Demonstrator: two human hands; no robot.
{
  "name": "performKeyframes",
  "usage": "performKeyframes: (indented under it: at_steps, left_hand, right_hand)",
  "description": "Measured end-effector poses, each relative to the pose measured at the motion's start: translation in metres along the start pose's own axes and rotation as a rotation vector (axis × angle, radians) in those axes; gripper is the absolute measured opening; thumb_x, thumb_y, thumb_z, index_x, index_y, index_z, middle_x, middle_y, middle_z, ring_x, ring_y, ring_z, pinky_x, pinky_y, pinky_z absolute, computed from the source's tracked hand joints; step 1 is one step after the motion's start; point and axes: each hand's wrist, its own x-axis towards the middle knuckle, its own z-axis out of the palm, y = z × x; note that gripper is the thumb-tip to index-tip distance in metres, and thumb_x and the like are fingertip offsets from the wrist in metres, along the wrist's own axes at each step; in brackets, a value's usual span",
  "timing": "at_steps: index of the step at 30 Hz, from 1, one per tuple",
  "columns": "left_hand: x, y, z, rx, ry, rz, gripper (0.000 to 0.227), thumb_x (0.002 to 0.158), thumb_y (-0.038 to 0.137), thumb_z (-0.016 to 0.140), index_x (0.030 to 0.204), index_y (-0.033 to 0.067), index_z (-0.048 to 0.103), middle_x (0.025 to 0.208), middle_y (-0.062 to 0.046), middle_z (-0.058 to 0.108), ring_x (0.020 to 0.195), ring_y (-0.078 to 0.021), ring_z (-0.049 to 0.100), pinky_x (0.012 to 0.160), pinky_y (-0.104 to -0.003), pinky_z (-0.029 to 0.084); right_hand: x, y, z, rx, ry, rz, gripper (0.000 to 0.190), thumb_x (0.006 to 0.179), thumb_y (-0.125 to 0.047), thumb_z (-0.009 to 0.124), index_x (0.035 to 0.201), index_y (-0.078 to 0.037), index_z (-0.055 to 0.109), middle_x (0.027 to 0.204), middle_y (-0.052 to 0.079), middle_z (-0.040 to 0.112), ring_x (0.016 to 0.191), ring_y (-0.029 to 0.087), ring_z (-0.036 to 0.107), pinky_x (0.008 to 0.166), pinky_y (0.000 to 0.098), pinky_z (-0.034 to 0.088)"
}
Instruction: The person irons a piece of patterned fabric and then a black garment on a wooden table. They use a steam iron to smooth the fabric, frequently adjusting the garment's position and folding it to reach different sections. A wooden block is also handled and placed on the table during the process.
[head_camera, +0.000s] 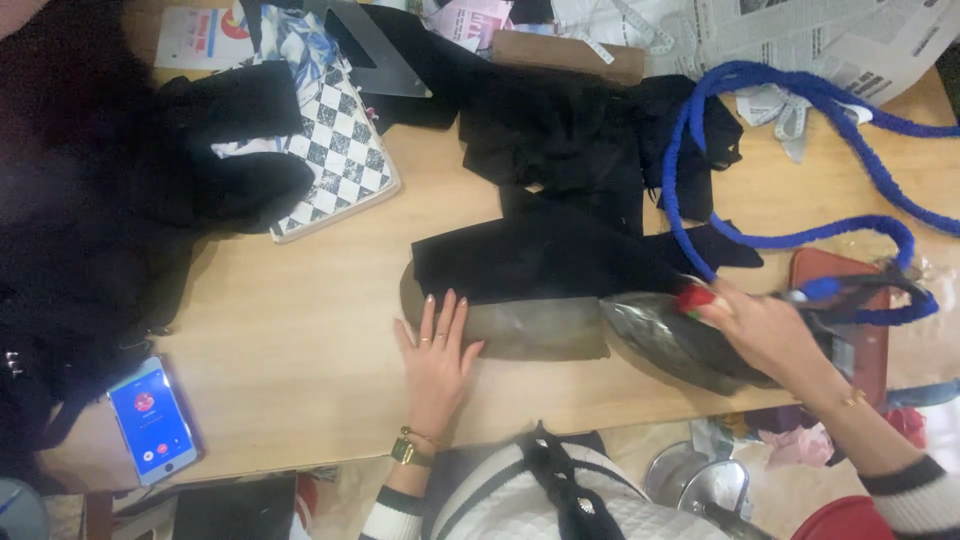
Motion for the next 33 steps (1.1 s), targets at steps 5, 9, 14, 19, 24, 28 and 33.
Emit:
performKeyframes:
  at_steps: [5, 9, 14, 19, 24, 28, 33]
  left_hand:
    - [-0.001, -0.005, 0.013, 0.064, 0.085, -0.065, 0.058, 0.1, 0.044, 0.062, 0.15, 0.0173, 0.053, 0.162, -0.002, 0.044, 0.151, -0.0238, 0.038, 0.119, -0.069, 0.023]
    - [-0.001, -0.009, 0.012, 0.114, 0.121, -0.153, 0.046, 0.099, 0.041, 0.066, 0.14, 0.021, 0.064, 0.158, -0.007, 0.05, 0.145, -0.0281, 0.047, 0.118, -0.067, 0.03]
    - [0.008, -0.018, 0.014, -0.251, 0.126, -0.44, 0.04, 0.106, 0.032, 0.05, 0.14, 0.0122, 0.059, 0.158, -0.011, 0.048, 0.148, -0.0302, 0.041, 0.122, -0.06, 0.021]
    - [0.045, -0.033, 0.019, -0.473, 0.143, -0.565, 0.039, 0.106, 0.035, 0.051, 0.132, 0.008, 0.063, 0.153, -0.017, 0.051, 0.143, -0.0324, 0.044, 0.12, -0.056, 0.025]
    - [0.058, -0.041, 0.051, -0.293, 0.325, -0.446, 0.032, 0.095, 0.037, 0.074, 0.094, 0.0053, 0.067, 0.106, -0.011, 0.067, 0.099, -0.0361, 0.059, 0.078, -0.047, 0.045]
    - [0.064, -0.054, 0.029, -0.541, 0.284, -0.532, 0.032, 0.096, 0.035, 0.073, 0.094, 0.0037, 0.068, 0.08, -0.009, 0.07, 0.071, -0.0283, 0.063, 0.07, -0.042, 0.047]
    - [0.036, -0.143, 0.022, -1.023, 0.434, -1.0, 0.024, 0.097, 0.03, 0.078, 0.107, 0.0164, 0.062, 0.088, 0.004, 0.053, 0.084, -0.0094, 0.049, 0.077, -0.026, 0.037]
  right_hand:
    - [-0.014, 0.103, 0.026, -0.569, 0.295, -0.245, 0.026, 0.101, -0.031, 0.054, 0.125, -0.021, 0.055, 0.125, 0.006, 0.071, 0.077, 0.021, 0.08, 0.062, 0.0344, 0.069]
    - [-0.015, 0.152, 0.031, -0.065, 0.097, 0.379, 0.06, 0.113, -0.055, 0.023, 0.15, -0.023, 0.058, 0.117, 0.024, 0.079, 0.105, 0.052, 0.074, 0.088, 0.057, 0.055]
    - [-0.006, 0.215, 0.066, -0.138, 0.226, 0.417, 0.062, 0.121, -0.057, 0.031, 0.125, -0.013, 0.075, 0.099, 0.034, 0.08, 0.096, 0.056, 0.074, 0.082, 0.0569, 0.054]
    - [0.014, 0.241, 0.085, -0.153, 0.287, 0.422, 0.06, 0.124, -0.06, 0.032, 0.127, -0.019, 0.075, 0.096, 0.033, 0.08, 0.096, 0.055, 0.073, 0.08, 0.0559, 0.053]
    - [0.004, 0.215, 0.074, -0.337, 0.857, 0.042, 0.028, 0.119, -0.03, 0.068, 0.135, -0.008, 0.076, 0.132, 0.018, 0.075, 0.116, 0.038, 0.067, 0.107, 0.0443, 0.052]
    - [0.01, 0.094, 0.036, -0.158, 0.887, 0.026, 0.043, 0.116, -0.031, 0.067, 0.142, 0.003, 0.073, 0.138, 0.028, 0.065, 0.126, 0.044, 0.057, 0.108, 0.0528, 0.039]
    - [0.037, -0.03, 0.054, 0.299, 0.747, -0.106, 0.052, 0.097, -0.044, 0.07, 0.143, -0.021, 0.065, 0.131, 0.02, 0.062, 0.129, 0.038, 0.056, 0.112, 0.0478, 0.036]
